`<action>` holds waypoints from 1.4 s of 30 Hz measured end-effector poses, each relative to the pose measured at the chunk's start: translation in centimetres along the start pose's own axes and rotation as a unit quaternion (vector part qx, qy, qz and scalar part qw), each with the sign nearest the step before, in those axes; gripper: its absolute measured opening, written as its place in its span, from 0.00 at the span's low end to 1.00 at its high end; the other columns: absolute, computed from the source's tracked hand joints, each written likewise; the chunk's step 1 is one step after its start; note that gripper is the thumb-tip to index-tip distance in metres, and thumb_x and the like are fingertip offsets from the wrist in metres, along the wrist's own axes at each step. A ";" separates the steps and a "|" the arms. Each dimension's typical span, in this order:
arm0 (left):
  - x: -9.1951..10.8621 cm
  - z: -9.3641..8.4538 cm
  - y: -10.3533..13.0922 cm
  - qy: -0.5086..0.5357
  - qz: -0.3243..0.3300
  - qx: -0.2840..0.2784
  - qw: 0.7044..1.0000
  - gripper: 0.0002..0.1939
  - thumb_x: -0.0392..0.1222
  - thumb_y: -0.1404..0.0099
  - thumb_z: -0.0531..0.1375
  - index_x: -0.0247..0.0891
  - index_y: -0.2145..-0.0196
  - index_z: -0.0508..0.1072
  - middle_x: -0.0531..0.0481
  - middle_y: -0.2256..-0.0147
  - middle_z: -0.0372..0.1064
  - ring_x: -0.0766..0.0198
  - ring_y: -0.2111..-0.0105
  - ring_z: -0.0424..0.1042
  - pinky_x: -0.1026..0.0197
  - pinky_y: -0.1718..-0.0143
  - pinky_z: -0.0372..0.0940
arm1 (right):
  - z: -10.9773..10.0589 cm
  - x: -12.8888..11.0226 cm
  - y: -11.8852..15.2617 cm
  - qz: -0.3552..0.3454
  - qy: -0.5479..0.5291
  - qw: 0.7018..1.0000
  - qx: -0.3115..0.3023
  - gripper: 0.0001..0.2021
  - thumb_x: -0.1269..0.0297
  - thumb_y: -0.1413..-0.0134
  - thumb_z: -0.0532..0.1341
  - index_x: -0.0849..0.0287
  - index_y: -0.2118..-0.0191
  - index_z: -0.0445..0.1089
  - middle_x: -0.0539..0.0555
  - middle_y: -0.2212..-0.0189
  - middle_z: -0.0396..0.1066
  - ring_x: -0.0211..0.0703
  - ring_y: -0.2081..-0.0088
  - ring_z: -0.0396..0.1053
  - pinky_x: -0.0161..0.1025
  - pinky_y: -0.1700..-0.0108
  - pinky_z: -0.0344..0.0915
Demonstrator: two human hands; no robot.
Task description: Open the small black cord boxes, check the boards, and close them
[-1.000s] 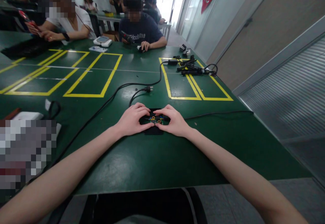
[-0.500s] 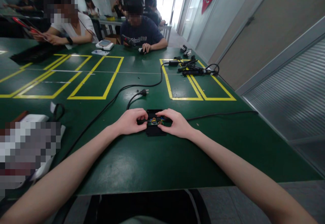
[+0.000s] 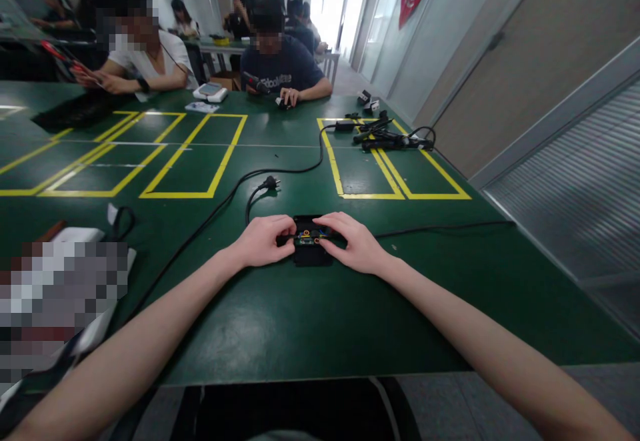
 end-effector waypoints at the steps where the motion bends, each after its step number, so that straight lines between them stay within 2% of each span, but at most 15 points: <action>1: 0.0 0.0 0.0 -0.002 0.000 0.000 1.000 0.03 0.38 0.39 0.57 0.39 0.67 0.69 0.54 0.72 0.67 0.66 0.74 0.65 0.65 0.70 0.59 | -0.4 0.1 0.0 -0.003 0.005 1.000 0.006 0.14 0.68 0.38 0.61 0.55 0.48 0.71 0.59 0.51 0.76 0.52 0.51 0.73 0.50 0.50 0.72; 5: 0.3 -0.3 0.0 -0.001 0.002 0.010 1.000 0.03 0.38 0.39 0.56 0.39 0.66 0.68 0.54 0.71 0.67 0.67 0.75 0.64 0.65 0.72 0.58 | -1.2 1.0 0.2 -0.001 0.043 0.999 0.002 0.07 0.72 0.46 0.62 0.55 0.61 0.71 0.58 0.59 0.74 0.52 0.56 0.71 0.49 0.55 0.71; 8: 0.3 -0.6 0.0 0.008 0.001 0.024 1.000 0.03 0.38 0.39 0.55 0.39 0.67 0.67 0.54 0.71 0.67 0.67 0.75 0.63 0.65 0.72 0.58 | -1.3 1.7 0.2 -0.001 0.056 0.998 -0.009 0.02 0.69 0.42 0.63 0.55 0.66 0.70 0.56 0.65 0.75 0.51 0.60 0.69 0.48 0.58 0.70; 12: -0.3 -1.0 0.1 0.025 -0.016 0.048 0.998 0.01 0.37 0.41 0.56 0.39 0.69 0.67 0.55 0.72 0.65 0.67 0.74 0.63 0.65 0.72 0.59 | -1.4 1.8 0.3 -0.001 0.047 0.999 -0.009 0.04 0.65 0.36 0.61 0.55 0.63 0.72 0.56 0.67 0.75 0.49 0.63 0.71 0.46 0.59 0.70; 16: -0.5 -1.2 0.2 0.064 -0.027 0.055 0.996 0.01 0.38 0.42 0.57 0.38 0.70 0.66 0.56 0.75 0.61 0.68 0.75 0.61 0.66 0.73 0.57 | -1.0 1.9 0.7 0.022 0.013 0.999 -0.034 0.07 0.64 0.34 0.58 0.57 0.61 0.73 0.53 0.69 0.76 0.40 0.74 0.69 0.38 0.69 0.65; 22: -0.2 -0.1 0.3 0.203 -0.049 -0.007 0.978 0.03 0.39 0.43 0.57 0.38 0.73 0.65 0.59 0.79 0.57 0.71 0.78 0.57 0.68 0.76 0.53 | -0.7 1.0 1.1 0.006 -0.011 0.998 -0.054 0.06 0.66 0.36 0.58 0.58 0.62 0.72 0.51 0.72 0.74 0.37 0.76 0.67 0.35 0.72 0.63; 27: -0.4 0.9 0.7 0.258 -0.085 -0.046 0.961 0.04 0.39 0.45 0.58 0.37 0.73 0.65 0.60 0.79 0.57 0.72 0.79 0.55 0.69 0.77 0.50 | -0.7 0.3 1.1 -0.008 -0.025 0.998 -0.062 0.05 0.66 0.37 0.59 0.57 0.63 0.71 0.50 0.74 0.73 0.36 0.77 0.66 0.34 0.72 0.63; 36: 0.3 1.4 0.6 0.258 -0.084 -0.077 0.959 0.04 0.39 0.48 0.58 0.37 0.74 0.66 0.59 0.79 0.58 0.72 0.78 0.56 0.68 0.77 0.52 | -0.7 -0.3 1.1 -0.018 -0.035 0.996 -0.084 0.04 0.67 0.38 0.59 0.57 0.64 0.72 0.50 0.73 0.74 0.36 0.77 0.67 0.34 0.73 0.63; 42: 0.2 1.2 0.6 0.243 -0.080 -0.065 0.965 0.04 0.39 0.48 0.58 0.38 0.75 0.66 0.59 0.79 0.57 0.72 0.78 0.55 0.68 0.77 0.51 | -0.5 -0.2 1.1 -0.017 -0.014 0.996 -0.086 0.05 0.67 0.38 0.59 0.58 0.64 0.72 0.50 0.74 0.74 0.35 0.78 0.67 0.34 0.74 0.63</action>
Point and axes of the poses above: each hand's wrist, its own y-axis away from the middle knuckle, its own z-axis out of the palm, x = y × z, the point moved 10 cm from there along -y, towards the middle knuckle
